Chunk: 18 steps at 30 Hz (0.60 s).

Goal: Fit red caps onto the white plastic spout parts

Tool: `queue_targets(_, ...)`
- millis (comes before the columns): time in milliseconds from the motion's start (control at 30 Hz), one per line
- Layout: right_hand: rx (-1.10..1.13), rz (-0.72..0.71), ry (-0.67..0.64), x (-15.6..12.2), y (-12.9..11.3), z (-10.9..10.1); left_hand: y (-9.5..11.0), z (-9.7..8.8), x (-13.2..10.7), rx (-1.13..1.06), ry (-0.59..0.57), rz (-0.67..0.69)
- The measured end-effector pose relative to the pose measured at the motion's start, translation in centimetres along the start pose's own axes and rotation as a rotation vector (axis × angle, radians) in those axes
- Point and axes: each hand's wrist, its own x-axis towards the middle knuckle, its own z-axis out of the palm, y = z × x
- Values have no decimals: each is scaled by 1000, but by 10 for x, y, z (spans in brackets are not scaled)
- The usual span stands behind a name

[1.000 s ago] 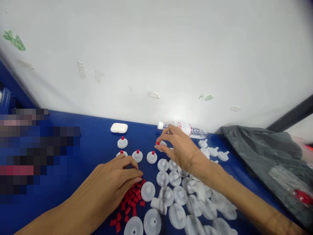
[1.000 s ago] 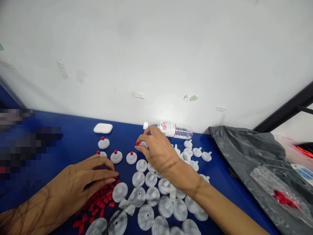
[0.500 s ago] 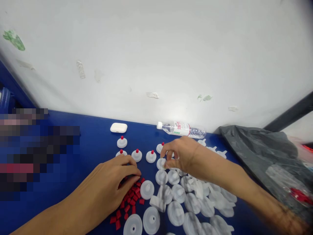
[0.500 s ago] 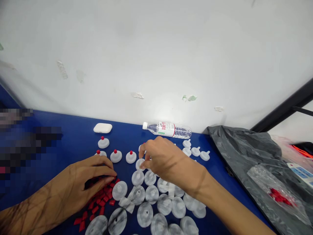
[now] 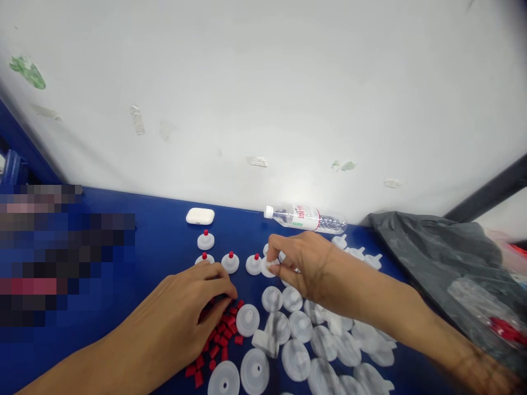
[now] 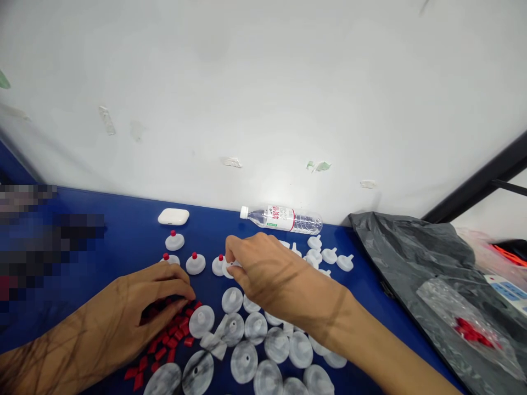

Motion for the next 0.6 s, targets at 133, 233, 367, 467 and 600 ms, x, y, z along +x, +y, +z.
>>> queue_targets(133, 1, -35, 47, 1, -1, 4, 0, -1, 0, 24, -12, -3)
queue_targets(233, -18, -57, 94, 2, 4, 10, -2, 0, -1, 29, -5, -12)
queue_targets(367, -69, -61, 182, 2, 7, 24, -6, 3, -2, 44, 8, 24)
queue_targets(467, -75, -33, 182, 3, 5, 28, -6, 3, -2, 33, -12, 22)
queue_targets(600, -52, -45, 139, 2, -1, 20, -6, 2, 1, -4, 31, 35)
